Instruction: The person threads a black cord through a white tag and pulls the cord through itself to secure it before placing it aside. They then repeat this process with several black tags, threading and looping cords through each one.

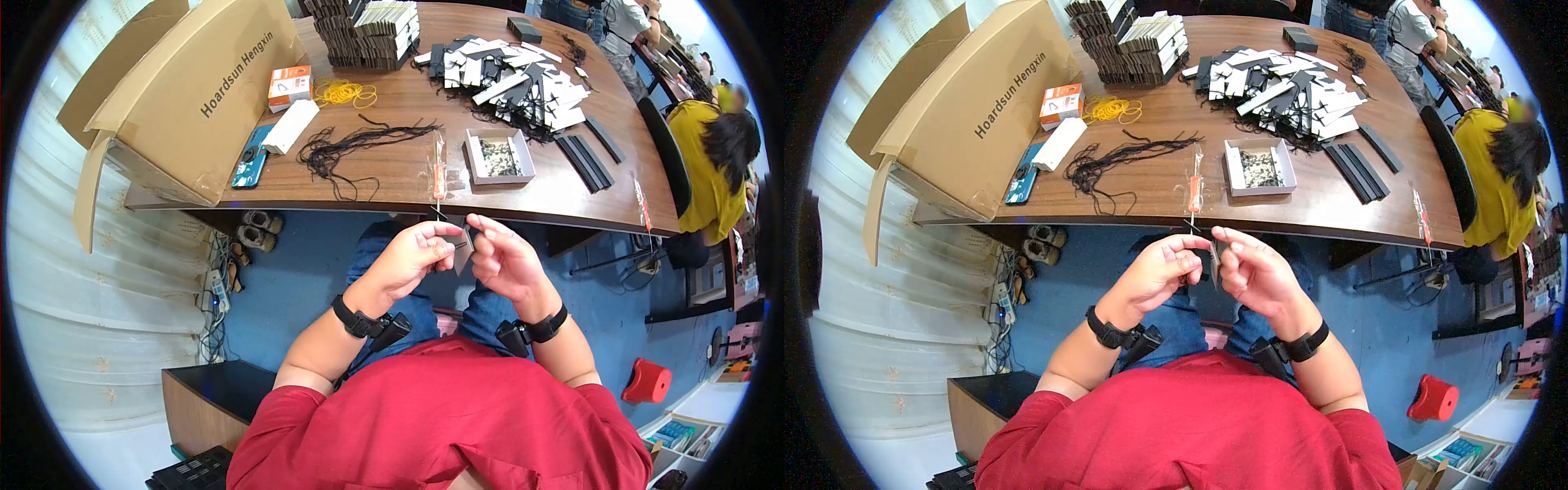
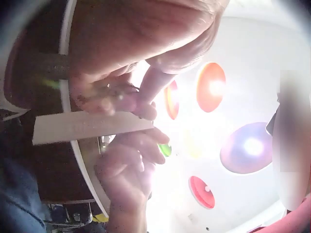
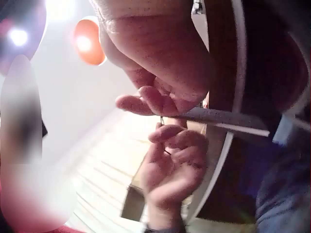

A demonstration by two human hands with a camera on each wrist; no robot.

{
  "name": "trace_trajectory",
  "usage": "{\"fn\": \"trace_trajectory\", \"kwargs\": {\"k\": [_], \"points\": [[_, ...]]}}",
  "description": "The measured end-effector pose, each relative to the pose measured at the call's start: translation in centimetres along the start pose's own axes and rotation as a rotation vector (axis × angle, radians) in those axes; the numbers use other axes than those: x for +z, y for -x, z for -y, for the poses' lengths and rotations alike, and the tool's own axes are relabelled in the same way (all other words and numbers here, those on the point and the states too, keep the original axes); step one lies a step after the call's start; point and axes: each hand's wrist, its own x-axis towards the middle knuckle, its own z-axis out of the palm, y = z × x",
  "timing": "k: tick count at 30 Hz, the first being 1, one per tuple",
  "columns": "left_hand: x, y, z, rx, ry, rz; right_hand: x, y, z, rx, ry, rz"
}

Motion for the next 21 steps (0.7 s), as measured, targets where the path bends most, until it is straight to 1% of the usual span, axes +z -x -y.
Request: {"fn": "trace_trajectory", "kwargs": {"k": [1, 3, 5, 7, 10, 13, 16, 19, 21], "points": [[-0.3, -0.1, -0.2, -0.056, 0.066, 0.023, 0.1, 0.2, -0.2, -0.103, 0.317, -0.029], [-0.7, -0.3, -0.5, -0.12, 0.118, 0.045, 1.3, 0.9, 0.2, -0.083, 0.756, -0.14], [-1.0, -0.6, -0.4, -0.178, 0.172, 0.054, 2.4, 1.0, 0.0, -0.194, 1.155, -0.142], [-1.2, -0.8, -0.3, -0.227, 0.224, 0.051, 2.0, 0.6, 0.1, -0.539, 1.693, 0.016], [-1.1, -0.9, -1.0, -0.223, 0.056, 0.0, 1.6, 0.4, 0.4, -0.753, 2.015, 0.037], [-0.6, -1.0, -1.2, -0.188, -0.116, -0.024, 1.9, 0.5, 0.3, -0.708, 2.168, 0.04], [-0.2, -1.1, -0.9, -0.152, -0.284, -0.025, 1.7, 0.0, -0.4, -0.791, 2.222, 0.004], [0.2, -1.0, -1.1, -0.176, -0.24, -0.046, 2.2, 0.1, -0.6, -0.72, 2.331, -0.022], [0.8, -0.8, -1.2, -0.214, -0.23, -0.06, 1.6, -0.1, -0.7, -0.737, 2.348, 0.0]]}}
